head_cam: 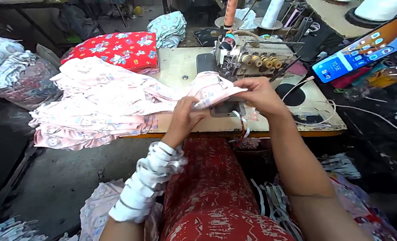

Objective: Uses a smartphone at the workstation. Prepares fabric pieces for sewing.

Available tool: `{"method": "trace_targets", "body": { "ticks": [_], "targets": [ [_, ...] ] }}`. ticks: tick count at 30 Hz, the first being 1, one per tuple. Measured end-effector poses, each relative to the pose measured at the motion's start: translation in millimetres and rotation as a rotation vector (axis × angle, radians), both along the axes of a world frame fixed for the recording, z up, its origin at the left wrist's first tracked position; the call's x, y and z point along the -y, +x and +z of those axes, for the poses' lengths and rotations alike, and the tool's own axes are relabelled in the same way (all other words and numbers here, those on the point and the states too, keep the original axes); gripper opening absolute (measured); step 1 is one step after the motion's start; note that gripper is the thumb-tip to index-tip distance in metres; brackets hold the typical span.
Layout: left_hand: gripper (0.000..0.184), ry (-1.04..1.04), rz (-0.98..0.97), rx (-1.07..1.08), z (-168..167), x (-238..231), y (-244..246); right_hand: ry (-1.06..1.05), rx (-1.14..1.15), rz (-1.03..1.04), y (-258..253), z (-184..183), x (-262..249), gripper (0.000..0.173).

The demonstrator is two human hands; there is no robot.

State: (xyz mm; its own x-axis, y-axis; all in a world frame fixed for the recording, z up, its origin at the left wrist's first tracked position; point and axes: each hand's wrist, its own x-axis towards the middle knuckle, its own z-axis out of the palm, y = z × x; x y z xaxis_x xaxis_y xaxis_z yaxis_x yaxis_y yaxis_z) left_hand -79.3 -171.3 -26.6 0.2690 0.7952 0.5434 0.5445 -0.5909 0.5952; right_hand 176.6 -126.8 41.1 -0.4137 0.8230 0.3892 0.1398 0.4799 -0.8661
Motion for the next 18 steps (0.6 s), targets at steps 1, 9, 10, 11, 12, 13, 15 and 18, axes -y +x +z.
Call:
{"method": "trace_targets", "body": {
  "ticks": [1,9,10,11,12,13,15,18],
  "targets": [
    [0.03,-0.123,-0.02,-0.025,7,-1,-18,0.007,-0.015,-0.013,8,4,-4,0.014],
    [0.028,0.06,0.347,-0.037,67,-46,-68,-0.122,-0.189,-0.205,-42,7,-38,0.008],
    [0.024,0.127,0.338,0.039,56,-43,-47,-0.119,-0.22,-0.23,-48,7,-42,0.009],
    [0.021,0.113,0.271,0.145,41,-40,-19,-0.115,-0.243,-0.244,-52,6,-43,0.01],
    [0.02,0.028,0.161,0.232,23,-34,11,-0.115,-0.249,-0.239,-54,3,-41,0.011],
    [0.026,-0.076,0.068,0.271,7,-32,36,-0.128,-0.262,-0.239,-57,1,-41,0.012],
    [0.037,-0.151,0.047,0.349,-13,-40,66,-0.156,-0.284,-0.25,-60,1,-40,0.012],
    [0.039,-0.047,0.28,0.398,-13,-71,73,-0.148,-0.276,-0.247,-56,8,-40,0.009]
  ]
}}
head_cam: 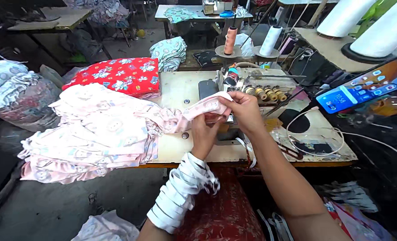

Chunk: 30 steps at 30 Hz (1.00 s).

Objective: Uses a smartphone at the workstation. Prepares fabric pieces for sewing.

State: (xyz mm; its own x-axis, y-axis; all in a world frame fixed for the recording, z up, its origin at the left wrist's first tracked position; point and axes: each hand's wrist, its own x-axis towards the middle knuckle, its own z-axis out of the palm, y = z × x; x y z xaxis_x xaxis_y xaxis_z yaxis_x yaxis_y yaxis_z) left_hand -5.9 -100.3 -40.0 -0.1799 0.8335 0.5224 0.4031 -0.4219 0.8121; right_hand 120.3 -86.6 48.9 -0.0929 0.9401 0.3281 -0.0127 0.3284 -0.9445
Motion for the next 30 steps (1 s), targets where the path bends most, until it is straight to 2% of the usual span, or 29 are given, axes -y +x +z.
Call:
{"method": "trace_targets", "body": {
  "ticks": [4,7,9,11,12,13,14,16,17,18,20,22,25,28,30],
  "targets": [
    [0.029,-0.017,0.142,-0.01,3,-32,-17,-0.04,-0.043,0.002,6,-4,0,0.008],
    [0.016,0.104,0.09,0.13,-2,-43,-24,-0.074,-0.086,0.017,6,-7,-2,0.006],
    [0.012,0.092,-0.076,0.413,1,-40,-31,-0.083,-0.086,0.027,7,-8,-1,0.006],
    [0.022,-0.019,-0.353,0.745,19,-27,-45,-0.105,-0.086,0.081,14,-8,-1,0.007],
    [0.02,-0.095,-0.502,0.822,31,-16,-58,-0.126,-0.095,0.149,20,-9,-2,0.008],
    [0.014,-0.181,-0.631,0.773,41,-2,-72,-0.16,-0.108,0.237,27,-11,-1,0.01],
    [0.013,-0.267,-0.759,0.61,50,13,-87,-0.198,-0.132,0.327,35,-15,0,0.014],
    [0.009,-0.455,-1.044,0.138,70,35,-108,-0.233,-0.183,0.416,45,-23,5,0.024],
    [0.006,-0.544,-1.157,-0.065,78,43,-108,-0.228,-0.179,0.394,45,-23,12,0.032],
    [0.006,-0.607,-1.245,-0.198,84,51,-104,-0.21,-0.142,0.353,42,-21,23,0.04],
    [0.012,-0.628,-1.359,-0.283,91,70,-91,-0.131,0.004,0.313,30,-19,56,0.05],
    [0.016,-0.543,-1.367,-0.248,98,80,-82,-0.041,0.115,0.317,15,-22,93,0.042],
    [0.012,-0.462,-1.192,-0.272,103,81,-84,-0.084,0.157,0.313,12,-35,136,0.023],
    [0.011,-0.445,-1.044,-0.388,96,88,-83,-0.084,0.177,0.274,26,-45,150,0.013],
    [0.011,-0.455,-1.009,-0.465,94,93,-79,-0.052,0.26,0.231,28,-46,152,0.013]
  ]
}}
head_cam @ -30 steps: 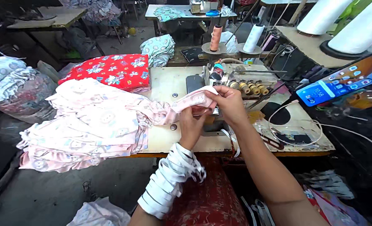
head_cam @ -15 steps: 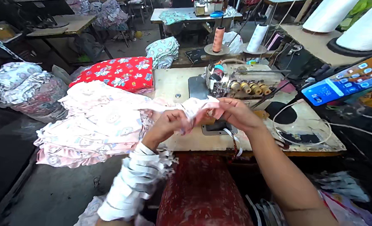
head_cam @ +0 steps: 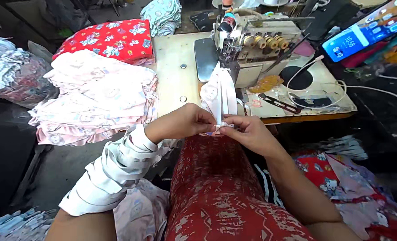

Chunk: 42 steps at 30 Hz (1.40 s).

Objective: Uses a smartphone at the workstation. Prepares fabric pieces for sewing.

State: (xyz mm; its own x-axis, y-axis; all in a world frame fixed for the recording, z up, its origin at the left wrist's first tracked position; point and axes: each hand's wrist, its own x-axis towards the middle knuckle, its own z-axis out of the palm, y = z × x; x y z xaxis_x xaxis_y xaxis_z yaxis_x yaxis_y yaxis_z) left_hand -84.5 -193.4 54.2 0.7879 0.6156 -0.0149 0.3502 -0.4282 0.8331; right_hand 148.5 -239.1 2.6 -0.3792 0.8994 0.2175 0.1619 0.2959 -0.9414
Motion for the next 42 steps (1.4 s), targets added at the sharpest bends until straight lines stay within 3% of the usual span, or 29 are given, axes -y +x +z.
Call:
{"method": "trace_targets", "body": {
  "ticks": [3,9,14,16,23,29,32,34,36,38,40,42],
  "targets": [
    [0.01,0.072,0.01,-0.047,7,7,7,0.125,0.111,-0.051,0,1,3,0.018],
    [0.015,0.434,-0.092,-0.18,5,8,16,0.279,0.179,-0.125,4,-11,10,0.016],
    [0.007,0.53,-0.155,-0.08,3,-4,30,0.333,0.216,-0.119,12,-11,11,0.014],
    [0.019,0.533,-0.2,-0.094,2,-10,33,0.337,0.222,-0.123,16,-12,10,0.014],
    [0.015,0.53,-0.316,-0.191,6,-18,35,0.297,0.252,-0.146,16,-16,11,0.015],
    [0.011,0.62,-0.271,-0.213,2,-13,31,0.309,0.233,-0.108,14,-13,8,0.017],
    [0.016,0.643,-0.248,-0.227,4,-14,23,0.225,0.174,-0.214,19,-16,-4,0.022],
    [0.018,0.637,-0.215,-0.226,10,-16,10,0.12,0.272,-0.366,31,-28,-21,0.033],
    [0.02,0.631,-0.178,-0.196,21,-19,-3,-0.024,0.496,-0.314,33,-42,-43,0.032],
    [0.019,0.647,-0.162,-0.158,36,-26,-9,-0.007,0.581,-0.086,-3,-36,-62,0.03],
    [0.013,0.692,-0.149,-0.139,48,-34,-9,0.136,0.41,-0.018,-64,-21,-77,0.025],
    [0.009,0.789,-0.128,-0.173,63,-42,-9,0.117,0.277,0.125,-117,-7,-100,0.024]
  ]
}}
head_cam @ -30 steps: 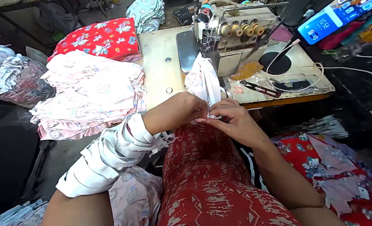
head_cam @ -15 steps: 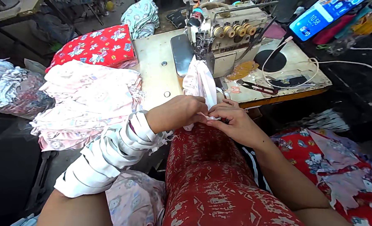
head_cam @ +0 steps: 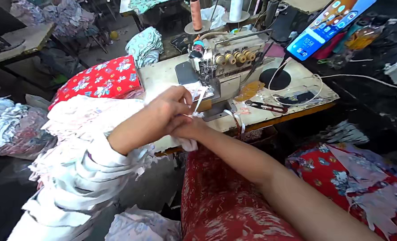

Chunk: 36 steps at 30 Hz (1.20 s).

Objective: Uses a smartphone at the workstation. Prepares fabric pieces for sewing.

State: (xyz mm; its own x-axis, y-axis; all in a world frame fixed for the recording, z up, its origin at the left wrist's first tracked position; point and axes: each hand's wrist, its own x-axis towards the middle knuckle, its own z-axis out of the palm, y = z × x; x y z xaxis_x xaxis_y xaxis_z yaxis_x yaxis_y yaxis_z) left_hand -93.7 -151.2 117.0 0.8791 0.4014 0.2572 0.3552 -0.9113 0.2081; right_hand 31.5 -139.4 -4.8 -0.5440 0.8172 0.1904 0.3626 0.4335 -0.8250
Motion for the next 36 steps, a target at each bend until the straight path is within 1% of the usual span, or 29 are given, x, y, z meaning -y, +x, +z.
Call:
{"method": "trace_targets", "body": {
  "ticks": [1,2,3,4,5,6,7,8,9,10,12,14,17,20,24,25,29,34,36],
  "targets": [
    [0.01,0.064,0.031,-0.031,8,-5,-4,0.039,0.017,0.068,-21,7,-9,0.023],
    [0.012,0.115,0.073,-0.069,15,-7,-13,0.178,0.083,0.092,-36,13,-11,0.02],
    [0.015,0.15,0.115,-0.106,19,-6,-26,0.284,0.176,0.118,-44,21,-3,0.023],
    [0.017,0.159,0.146,-0.121,19,-3,-41,0.294,0.269,0.184,-44,23,7,0.029],
    [0.019,0.161,0.17,-0.116,14,2,-56,0.316,0.303,0.263,-38,11,16,0.035],
    [0.022,0.173,0.185,-0.098,6,9,-68,0.401,0.228,0.28,-27,-11,24,0.032],
    [0.025,0.176,0.198,-0.075,-3,15,-78,0.51,0.103,0.254,-12,-35,33,0.026],
    [0.026,0.161,0.209,-0.052,-13,22,-84,0.654,-0.051,0.175,3,-56,39,0.021],
    [0.026,0.141,0.215,-0.027,-22,29,-88,0.758,-0.166,0.074,20,-67,43,0.019],
    [0.027,0.118,0.208,0.0,-29,34,-89,0.809,-0.222,-0.04,38,-70,46,0.019],
    [0.026,0.094,0.172,0.033,-36,39,-88,0.846,-0.21,-0.256,70,-65,44,0.018],
    [0.027,0.094,0.126,0.054,-37,37,-88,0.9,-0.178,-0.38,89,-60,29,0.015],
    [0.029,0.084,0.079,0.062,-39,35,-92,0.989,-0.152,-0.371,94,-65,6,0.017],
    [0.03,0.067,0.055,0.069,-43,35,-97,1.035,-0.138,-0.342,84,-68,-4,0.02],
    [0.031,0.054,0.041,0.089,-47,35,-99,1.019,-0.163,-0.306,74,-59,-6,0.007],
    [0.031,0.053,0.041,0.09,-47,34,-99,1.008,-0.152,-0.292,74,-55,-6,0.007],
    [0.03,0.048,0.046,0.093,-49,31,-103,0.967,-0.077,-0.209,80,-38,-3,0.009],
    [0.027,0.054,0.022,0.1,-46,32,-97,0.953,0.019,-0.153,78,-19,-8,0.023],
    [0.027,0.045,-0.004,0.106,-41,30,-94,0.924,0.002,-0.117,79,-13,-12,0.021]
  ]
}}
